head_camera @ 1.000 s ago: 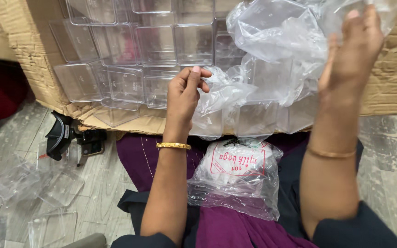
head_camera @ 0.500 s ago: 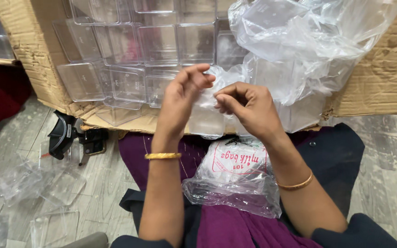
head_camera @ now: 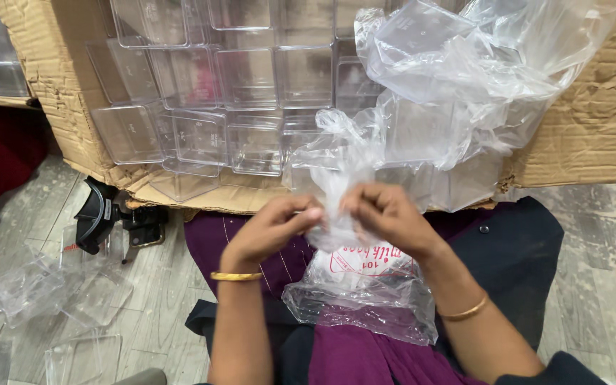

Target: The person sits on the floor in front of a cardboard box filled with clear plastic boxes. They take boxes out one at a time, pull the plastic bag wrapping off each box by hand, and stack the unwrapped boxes.

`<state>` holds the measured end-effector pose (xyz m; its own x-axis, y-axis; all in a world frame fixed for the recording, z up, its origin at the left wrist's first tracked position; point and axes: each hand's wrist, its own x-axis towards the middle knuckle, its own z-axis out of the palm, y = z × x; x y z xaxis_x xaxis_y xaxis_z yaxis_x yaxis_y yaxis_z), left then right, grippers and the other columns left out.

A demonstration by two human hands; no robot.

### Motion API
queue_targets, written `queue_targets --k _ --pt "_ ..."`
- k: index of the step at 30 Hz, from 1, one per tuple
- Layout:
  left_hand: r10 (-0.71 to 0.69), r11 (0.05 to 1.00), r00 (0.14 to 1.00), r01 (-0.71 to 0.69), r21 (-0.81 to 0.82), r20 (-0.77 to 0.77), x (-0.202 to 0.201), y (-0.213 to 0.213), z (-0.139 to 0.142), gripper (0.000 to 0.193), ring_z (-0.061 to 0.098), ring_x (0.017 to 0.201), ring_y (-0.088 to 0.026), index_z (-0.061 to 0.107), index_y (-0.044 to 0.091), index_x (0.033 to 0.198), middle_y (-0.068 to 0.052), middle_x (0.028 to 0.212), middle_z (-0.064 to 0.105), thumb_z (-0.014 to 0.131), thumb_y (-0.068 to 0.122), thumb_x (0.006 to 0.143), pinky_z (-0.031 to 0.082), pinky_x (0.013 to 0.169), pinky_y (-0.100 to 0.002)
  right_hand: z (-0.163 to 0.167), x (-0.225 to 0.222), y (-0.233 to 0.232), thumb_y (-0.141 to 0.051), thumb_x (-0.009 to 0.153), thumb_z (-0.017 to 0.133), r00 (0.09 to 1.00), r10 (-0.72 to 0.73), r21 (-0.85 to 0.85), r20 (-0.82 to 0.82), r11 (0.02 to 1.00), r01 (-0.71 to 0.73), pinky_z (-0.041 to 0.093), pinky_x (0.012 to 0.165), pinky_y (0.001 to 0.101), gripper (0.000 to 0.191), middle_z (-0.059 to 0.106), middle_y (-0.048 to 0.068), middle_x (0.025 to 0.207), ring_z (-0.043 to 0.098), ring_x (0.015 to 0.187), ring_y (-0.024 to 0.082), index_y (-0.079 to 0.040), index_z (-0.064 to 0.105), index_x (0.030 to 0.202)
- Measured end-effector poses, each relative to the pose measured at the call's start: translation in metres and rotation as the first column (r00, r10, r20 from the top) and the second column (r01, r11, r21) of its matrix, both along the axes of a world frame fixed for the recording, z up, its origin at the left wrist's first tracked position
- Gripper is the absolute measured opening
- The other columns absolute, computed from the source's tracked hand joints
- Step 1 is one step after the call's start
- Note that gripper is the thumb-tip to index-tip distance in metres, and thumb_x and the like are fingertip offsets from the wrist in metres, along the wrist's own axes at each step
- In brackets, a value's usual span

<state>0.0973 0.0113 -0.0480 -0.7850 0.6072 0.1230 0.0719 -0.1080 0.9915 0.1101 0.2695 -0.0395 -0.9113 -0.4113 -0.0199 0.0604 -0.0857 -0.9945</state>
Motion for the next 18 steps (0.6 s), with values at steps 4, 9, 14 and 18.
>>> queue_targets --k 4,9,14,18 --pt "-0.149 0.951 0.985 0.118 0.287 0.09 0.008 -0.033 0.005 0.035 0.057 0.07 -0.013 0.061 0.007 0.079 -0.002 0.081 0.064 0.065 0.033 0.102 0.046 0.061 -0.031 0.008 0.013 0.02 -0.032 0.091 0.075 0.873 0.447 0.021 -0.193 0.892 -0.452 0.042 0.051 0.0251 0.029 0.063 -0.003 0.058 0.053 0.05 0.006 -0.006 0.079 0.078" --pt "0.079 0.975 0.995 -0.091 0.202 0.066 -0.017 -0.055 0.013 0.031 0.046 0.063 -0.007 0.057 0.009 0.08 0.003 0.072 0.054 0.073 0.03 0.097 0.035 0.055 -0.024 0.033 -0.011 0.016 -0.025 0.092 0.076 0.904 0.037 -0.547 -0.427 0.786 -0.29 0.055 0.091 0.0334 0.019 0.068 0.007 0.093 0.063 0.094 0.017 -0.006 0.074 0.093" --pt "0.578 0.688 0.77 -0.638 -0.345 -0.271 -0.097 -0.042 0.01 0.034 0.05 0.063 -0.011 0.062 0.005 0.081 -0.001 0.071 0.06 0.074 0.032 0.098 0.04 0.055 -0.032 0.024 -0.114 -0.031 0.001 0.098 0.067 0.991 -0.122 -0.542 -0.061 0.837 0.069 0.046 0.06 0.0255 0.009 0.063 0.003 0.088 0.054 0.071 0.01 -0.004 0.071 0.105" --pt "0.429 0.216 0.513 -0.857 -0.467 -0.743 -0.126 -0.057 -0.009 0.026 0.067 0.07 -0.033 0.071 0.01 0.119 -0.019 0.075 0.071 0.063 0.018 0.095 0.051 0.065 -0.048 -0.031 -0.176 -0.091 -0.004 0.096 0.062 0.891 -0.252 0.195 -0.378 0.919 0.343 0.041 0.054 0.0276 0.02 0.066 0.006 0.08 0.049 0.064 0.01 -0.005 0.077 0.108"
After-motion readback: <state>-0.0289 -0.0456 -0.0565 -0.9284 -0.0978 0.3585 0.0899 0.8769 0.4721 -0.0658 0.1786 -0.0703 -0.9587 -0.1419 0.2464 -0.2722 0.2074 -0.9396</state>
